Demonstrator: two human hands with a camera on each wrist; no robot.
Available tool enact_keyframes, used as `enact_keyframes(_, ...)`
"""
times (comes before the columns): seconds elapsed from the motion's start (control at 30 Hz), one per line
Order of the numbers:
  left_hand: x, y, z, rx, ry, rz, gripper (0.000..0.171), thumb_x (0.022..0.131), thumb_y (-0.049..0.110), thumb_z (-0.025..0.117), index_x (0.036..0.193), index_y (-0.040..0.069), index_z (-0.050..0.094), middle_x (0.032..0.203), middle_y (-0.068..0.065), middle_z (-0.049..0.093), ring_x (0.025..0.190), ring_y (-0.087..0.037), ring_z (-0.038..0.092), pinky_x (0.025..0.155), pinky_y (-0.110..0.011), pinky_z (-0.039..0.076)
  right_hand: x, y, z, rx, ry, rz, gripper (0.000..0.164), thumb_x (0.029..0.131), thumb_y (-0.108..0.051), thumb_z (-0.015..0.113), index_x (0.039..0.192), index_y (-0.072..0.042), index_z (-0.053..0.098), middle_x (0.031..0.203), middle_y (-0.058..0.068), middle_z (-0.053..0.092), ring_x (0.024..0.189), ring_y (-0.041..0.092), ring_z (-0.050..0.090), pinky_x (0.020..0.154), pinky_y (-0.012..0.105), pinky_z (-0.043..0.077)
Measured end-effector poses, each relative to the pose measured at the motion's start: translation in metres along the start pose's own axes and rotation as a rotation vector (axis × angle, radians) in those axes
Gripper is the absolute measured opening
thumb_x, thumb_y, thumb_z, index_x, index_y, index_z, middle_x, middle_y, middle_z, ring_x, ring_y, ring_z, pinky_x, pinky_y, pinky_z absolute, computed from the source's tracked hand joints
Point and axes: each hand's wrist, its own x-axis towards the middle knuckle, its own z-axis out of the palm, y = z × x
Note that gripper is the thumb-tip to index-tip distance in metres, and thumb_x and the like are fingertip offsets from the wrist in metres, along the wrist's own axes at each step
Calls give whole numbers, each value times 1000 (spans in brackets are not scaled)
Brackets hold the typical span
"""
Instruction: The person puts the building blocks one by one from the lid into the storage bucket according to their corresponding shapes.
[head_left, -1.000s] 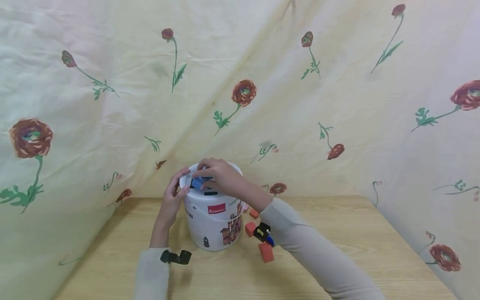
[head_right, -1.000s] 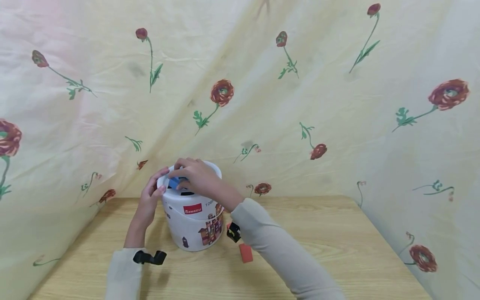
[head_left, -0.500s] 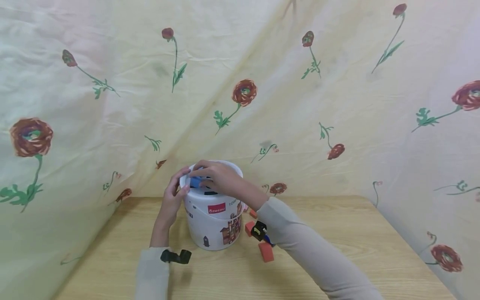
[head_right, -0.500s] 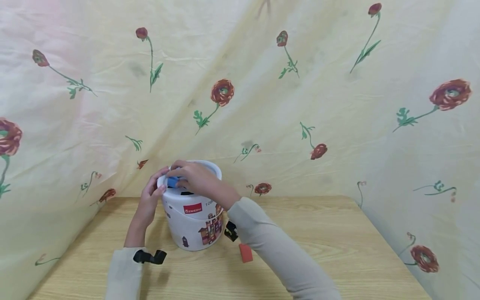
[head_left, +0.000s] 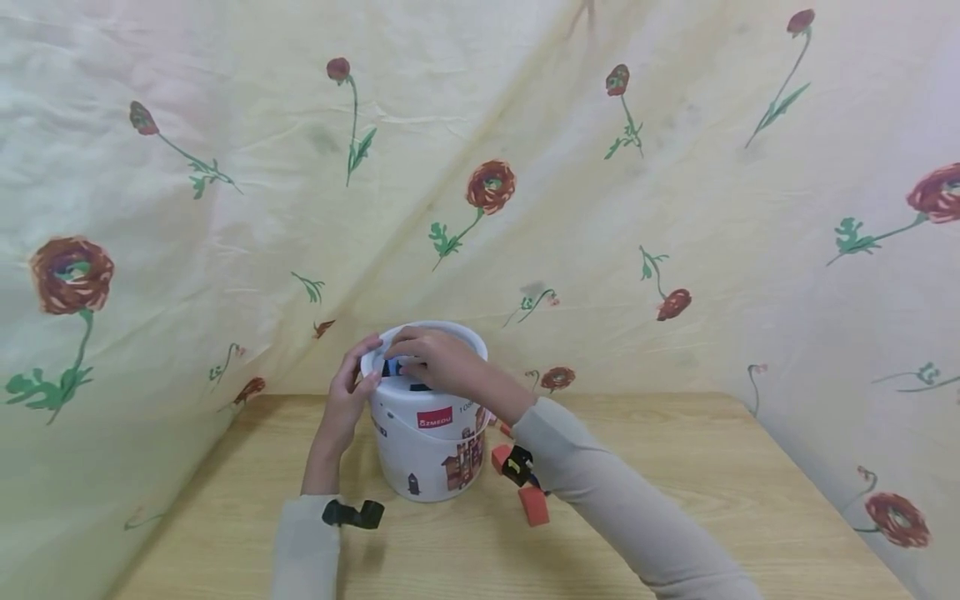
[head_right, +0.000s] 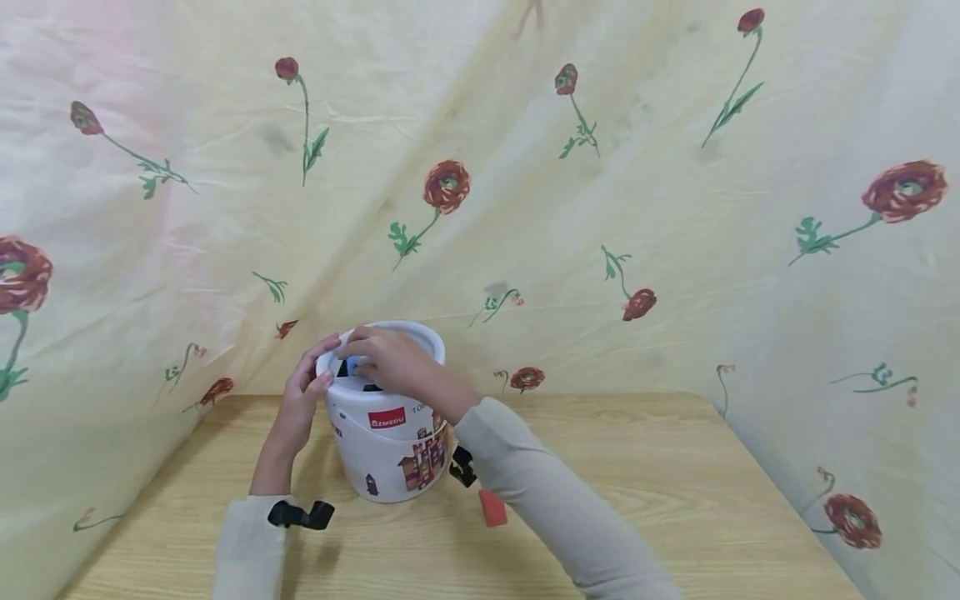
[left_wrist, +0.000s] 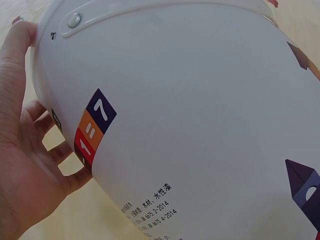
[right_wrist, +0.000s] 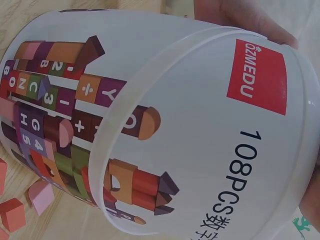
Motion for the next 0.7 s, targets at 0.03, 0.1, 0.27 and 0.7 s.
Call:
enact_keyframes(0.03,0,0,0,0,0,1,53,103,19,48,155,16,39,166,-4,30,153,-29,26,118,-60,32,0,0,0,0,1,3,29,96,-8,68,124,-10,72,131,7,68,122,22,65,99,33,55)
enact_keyframes(0.1,0,0,1,-1,-1,4,53,103,18,48,155,16,39,166,-5,30,153,-29,25,118,-60,31,-1,1,0,-5,4,5,29,96,-9,69,124,-11,72,132,7,68,124,23,65,102,35,54)
enact_keyframes(0.27,0,0,2,1,6,-3,53,103,20,49,155,17,39,166,-4,30,154,-29,26,119,-60,31,-2,3,-1,-20,6,10,29,96,-10,69,125,-11,72,132,7,69,125,23,64,104,37,52)
enact_keyframes(0.7,0,1,2,14,34,-41,54,100,29,53,153,22,42,165,0,32,151,-27,29,117,-60,34,-27,15,-22,6,98,76,31,93,-20,75,123,-11,73,123,7,72,115,23,67,98,37,55)
